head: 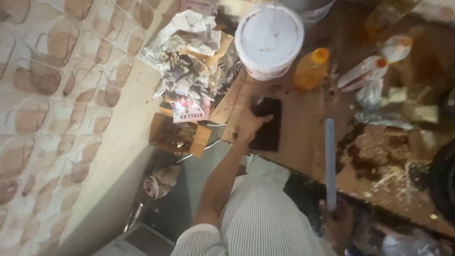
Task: The person uses a flat tool to spread a dark liquid from a bucket onto small rectangular pieces on a wooden table. They repeatedly dip the tool into the bucket and apply the liquid to each piece, then set the coated pieces aside.
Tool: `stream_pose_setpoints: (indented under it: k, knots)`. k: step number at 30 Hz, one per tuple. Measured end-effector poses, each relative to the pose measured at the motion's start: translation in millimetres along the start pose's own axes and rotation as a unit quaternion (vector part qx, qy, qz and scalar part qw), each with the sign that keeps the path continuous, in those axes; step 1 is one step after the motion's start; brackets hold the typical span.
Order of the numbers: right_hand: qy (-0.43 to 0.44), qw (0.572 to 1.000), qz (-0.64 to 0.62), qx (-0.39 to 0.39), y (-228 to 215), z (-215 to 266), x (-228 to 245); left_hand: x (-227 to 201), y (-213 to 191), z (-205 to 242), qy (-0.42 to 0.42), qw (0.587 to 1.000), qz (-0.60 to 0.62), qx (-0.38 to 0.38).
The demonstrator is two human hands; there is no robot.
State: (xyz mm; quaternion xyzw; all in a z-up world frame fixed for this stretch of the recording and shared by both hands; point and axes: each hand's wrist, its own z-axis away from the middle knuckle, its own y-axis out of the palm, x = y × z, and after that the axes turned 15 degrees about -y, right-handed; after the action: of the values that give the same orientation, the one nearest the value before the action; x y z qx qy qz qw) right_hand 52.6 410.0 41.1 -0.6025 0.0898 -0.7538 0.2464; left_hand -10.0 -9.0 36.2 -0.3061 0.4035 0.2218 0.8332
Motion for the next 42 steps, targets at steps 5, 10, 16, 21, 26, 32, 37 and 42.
stream_pose_setpoints:
  k: [5,10,16,21,26,32,37,42]
  knots:
    - [-0.171,0.975,0.133,-0.046,56,72,-64,-25,-34,4,-0.221,0.956,-0.016,0.192]
    - [-0.083,0.983,0.163,-0.036,94,101,-79,-59,-52,-16,-0.365,0.851,0.132,0.354]
    - [-0.157,0.964,0.206,0.054,145,92,-51,-80,-93,-3,-0.361,0.700,0.324,0.525]
    - [-0.352,0.895,0.233,0.143,195,61,-5,-79,-149,14,-0.354,0.795,0.280,0.405]
    - [-0.370,0.897,0.210,0.121,219,35,41,-73,-211,28,-0.294,0.837,0.309,0.343]
    - [-0.309,0.899,0.309,0.030,204,4,65,-44,-227,32,-0.234,0.853,0.380,0.271]
    - [-0.329,0.904,0.267,-0.055,178,16,56,21,-172,18,-0.307,0.790,0.438,0.300]
    - [-0.161,0.928,0.333,-0.033,161,9,32,70,-72,10,-0.068,0.929,0.292,0.215]
